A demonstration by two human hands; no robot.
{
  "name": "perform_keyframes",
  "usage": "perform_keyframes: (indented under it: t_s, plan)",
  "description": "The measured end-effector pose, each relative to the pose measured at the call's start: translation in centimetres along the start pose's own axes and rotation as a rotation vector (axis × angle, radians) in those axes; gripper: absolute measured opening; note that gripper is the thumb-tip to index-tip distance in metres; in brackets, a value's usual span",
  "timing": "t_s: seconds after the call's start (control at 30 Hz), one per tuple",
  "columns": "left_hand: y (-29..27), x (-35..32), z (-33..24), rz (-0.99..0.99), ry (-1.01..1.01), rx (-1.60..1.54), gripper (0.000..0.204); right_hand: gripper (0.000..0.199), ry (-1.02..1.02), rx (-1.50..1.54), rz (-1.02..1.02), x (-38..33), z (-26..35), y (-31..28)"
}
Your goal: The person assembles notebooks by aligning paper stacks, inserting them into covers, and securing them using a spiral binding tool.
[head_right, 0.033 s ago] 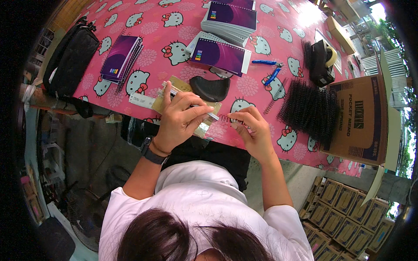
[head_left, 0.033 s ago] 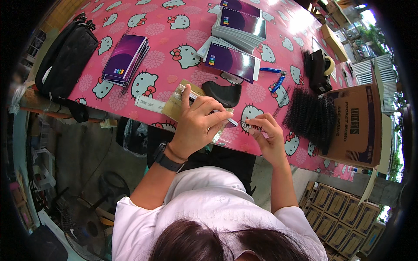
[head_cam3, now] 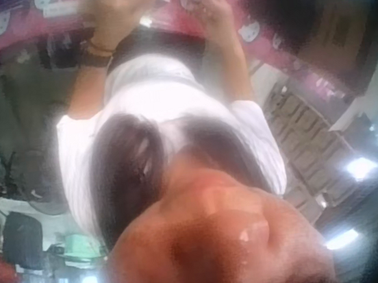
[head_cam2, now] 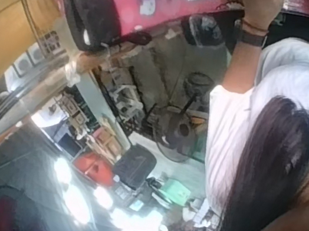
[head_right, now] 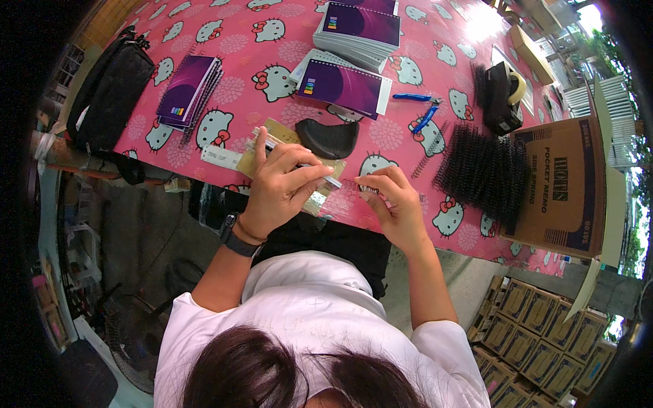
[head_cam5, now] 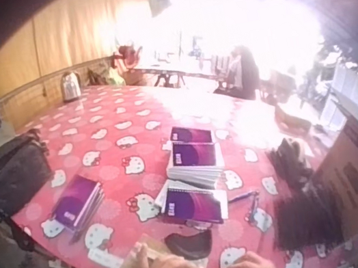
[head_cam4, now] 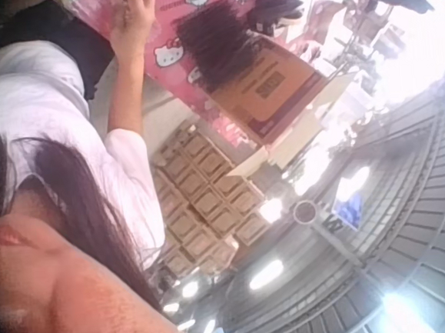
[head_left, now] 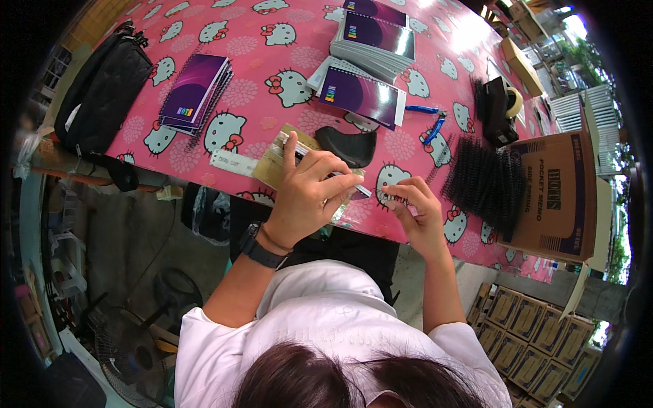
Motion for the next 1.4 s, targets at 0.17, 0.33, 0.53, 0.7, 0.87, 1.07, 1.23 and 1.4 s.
perform_keyframes:
  t_s: [0.17, 0.33, 0.53, 0.7, 0.87, 1.07, 1.23, 1.4]
  plan:
    - [-0.2, -0.1, 0.0, 0.002, 0.004, 0.001, 0.019, 0.024, -0.026, -0.031, 0.026, 0.0, 0.4, 0.6]
    - [-0.2, 0.1, -0.3, 0.008, 0.012, 0.011, 0.019, 0.022, -0.077, -0.037, 0.047, 0.0, 0.4, 0.4]
    - [-0.4, 0.0, -0.7, 0.039, 0.015, 0.028, 0.019, 0.028, 0.218, 0.251, 0.155, -0.6, -0.4, 1.1]
    - [0.5, 0.2, -1.6, 0.160, 0.029, 0.007, 0.027, 0.037, 0.283, 0.339, 0.206, 0.2, -1.4, 1.6]
    - [1.0, 0.7, -1.3, 0.161, 0.066, 0.035, 0.020, 0.030, 0.176, -0.024, 0.022, 5.5, -4.6, 2.0]
    - [0.9, 0.5, -0.7, 0.183, 0.098, 0.043, 0.018, 0.024, 0.189, -0.114, 0.033, 5.8, -6.8, 1.8]
    - [0.5, 0.8, -1.1, 0.128, 0.047, 0.010, 0.017, 0.062, 0.199, -0.278, 0.083, 2.6, -7.2, -0.2]
    - [0.8, 0.5, -0.4, 0.161, 0.066, 0.025, 0.014, 0.068, 0.033, -0.489, 0.021, 2.3, -5.0, 2.2]
Point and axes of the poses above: each hand's wrist, its own x-axis towards the middle knuckle, its own y-axis out of the palm, z = x × y, the point moved 5 cm from there along x, towards the middle knuckle, and after that the axes turned 3 degrees about -z, right-handed, at the moved point
